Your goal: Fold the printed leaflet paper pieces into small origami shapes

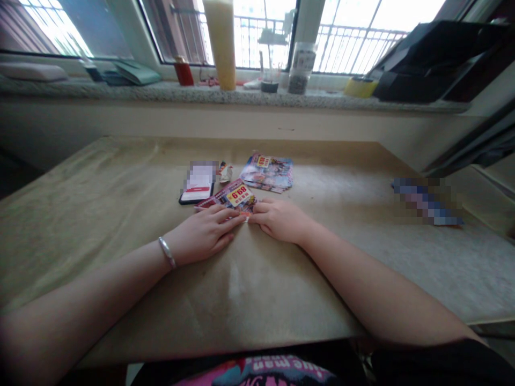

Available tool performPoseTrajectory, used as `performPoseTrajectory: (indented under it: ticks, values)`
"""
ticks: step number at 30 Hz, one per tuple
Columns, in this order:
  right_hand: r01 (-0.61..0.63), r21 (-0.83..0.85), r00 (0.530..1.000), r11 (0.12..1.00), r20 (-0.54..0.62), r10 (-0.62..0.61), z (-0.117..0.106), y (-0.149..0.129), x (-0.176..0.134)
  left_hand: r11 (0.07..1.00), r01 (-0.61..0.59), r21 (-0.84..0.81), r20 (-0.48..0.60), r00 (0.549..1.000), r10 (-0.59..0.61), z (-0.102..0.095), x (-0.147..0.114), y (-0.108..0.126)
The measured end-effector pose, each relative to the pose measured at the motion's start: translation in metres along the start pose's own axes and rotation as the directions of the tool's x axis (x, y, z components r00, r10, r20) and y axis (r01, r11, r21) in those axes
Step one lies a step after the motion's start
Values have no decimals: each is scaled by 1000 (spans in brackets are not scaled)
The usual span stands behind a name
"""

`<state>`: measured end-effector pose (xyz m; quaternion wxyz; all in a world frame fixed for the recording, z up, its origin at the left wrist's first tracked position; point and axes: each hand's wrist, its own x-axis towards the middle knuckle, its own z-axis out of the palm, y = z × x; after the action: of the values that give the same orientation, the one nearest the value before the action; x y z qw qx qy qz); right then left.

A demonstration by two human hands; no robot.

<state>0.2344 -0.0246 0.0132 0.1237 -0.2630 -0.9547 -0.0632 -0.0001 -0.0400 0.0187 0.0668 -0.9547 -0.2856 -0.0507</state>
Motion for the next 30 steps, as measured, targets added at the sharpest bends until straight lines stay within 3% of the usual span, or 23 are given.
performPoseTrajectory:
  ticks: [30]
  values:
    - [-67, -37, 996, 997, 51, 69, -16, 21, -20, 999, -22, 43, -42, 999, 24, -1, -4, 0]
